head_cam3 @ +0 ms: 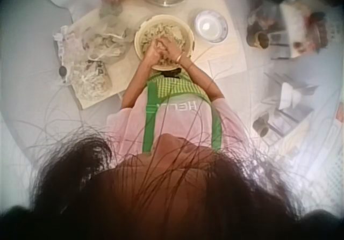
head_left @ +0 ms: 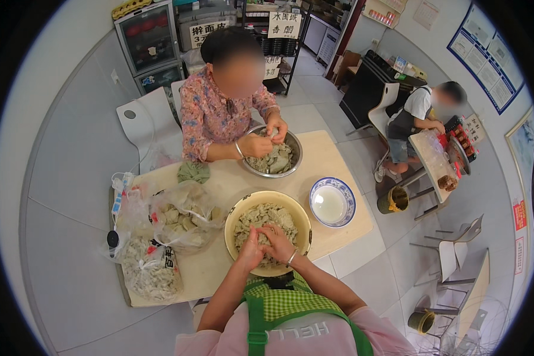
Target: The person sits at a table and repeatedly forms dumplings by hand. They take portions of filling from a large bowl, place them onto wrappers, and fold the edges to seal them. The finished dumplings are placed into a plastic bag on the table.
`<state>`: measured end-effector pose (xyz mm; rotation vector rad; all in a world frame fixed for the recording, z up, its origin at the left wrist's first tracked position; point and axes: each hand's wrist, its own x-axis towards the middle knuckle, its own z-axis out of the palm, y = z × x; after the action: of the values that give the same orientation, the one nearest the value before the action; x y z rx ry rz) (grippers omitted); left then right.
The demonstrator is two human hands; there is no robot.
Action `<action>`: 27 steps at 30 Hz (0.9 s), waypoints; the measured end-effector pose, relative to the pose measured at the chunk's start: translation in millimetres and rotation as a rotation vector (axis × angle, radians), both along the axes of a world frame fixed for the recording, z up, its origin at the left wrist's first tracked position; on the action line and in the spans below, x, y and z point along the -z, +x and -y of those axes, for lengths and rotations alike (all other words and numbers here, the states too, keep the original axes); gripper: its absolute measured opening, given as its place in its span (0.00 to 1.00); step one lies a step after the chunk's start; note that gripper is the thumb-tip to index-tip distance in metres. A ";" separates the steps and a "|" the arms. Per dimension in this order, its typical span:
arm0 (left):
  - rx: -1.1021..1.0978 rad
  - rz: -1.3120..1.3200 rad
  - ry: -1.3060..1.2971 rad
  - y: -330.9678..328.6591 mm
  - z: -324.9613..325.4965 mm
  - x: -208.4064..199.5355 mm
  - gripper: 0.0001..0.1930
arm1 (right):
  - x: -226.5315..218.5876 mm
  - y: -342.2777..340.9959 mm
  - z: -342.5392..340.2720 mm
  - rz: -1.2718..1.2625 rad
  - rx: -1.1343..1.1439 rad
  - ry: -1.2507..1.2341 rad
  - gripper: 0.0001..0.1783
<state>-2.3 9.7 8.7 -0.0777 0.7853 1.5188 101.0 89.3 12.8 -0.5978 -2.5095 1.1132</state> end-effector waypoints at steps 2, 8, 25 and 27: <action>0.048 -0.042 0.067 2.1 0.6 24.3 0.28 | 4.6 -4.8 6.6 -0.001 0.070 0.118 0.25; 0.113 -0.528 -0.066 10.1 -1.9 -4.6 0.21 | 9.8 -4.1 -0.2 -0.075 0.383 -0.161 0.21; -0.003 -1.473 0.035 -1.0 1.4 -3.5 0.17 | -37.3 -3.2 -19.0 0.081 0.355 -1.426 0.23; -0.039 -1.448 -0.170 1.9 0.5 -4.9 0.15 | -21.9 1.8 -17.6 0.006 0.257 -1.437 0.16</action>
<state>-0.3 9.1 13.6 0.9847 2.0294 1.3836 102.7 106.9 34.7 -1.1389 -1.1602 2.6205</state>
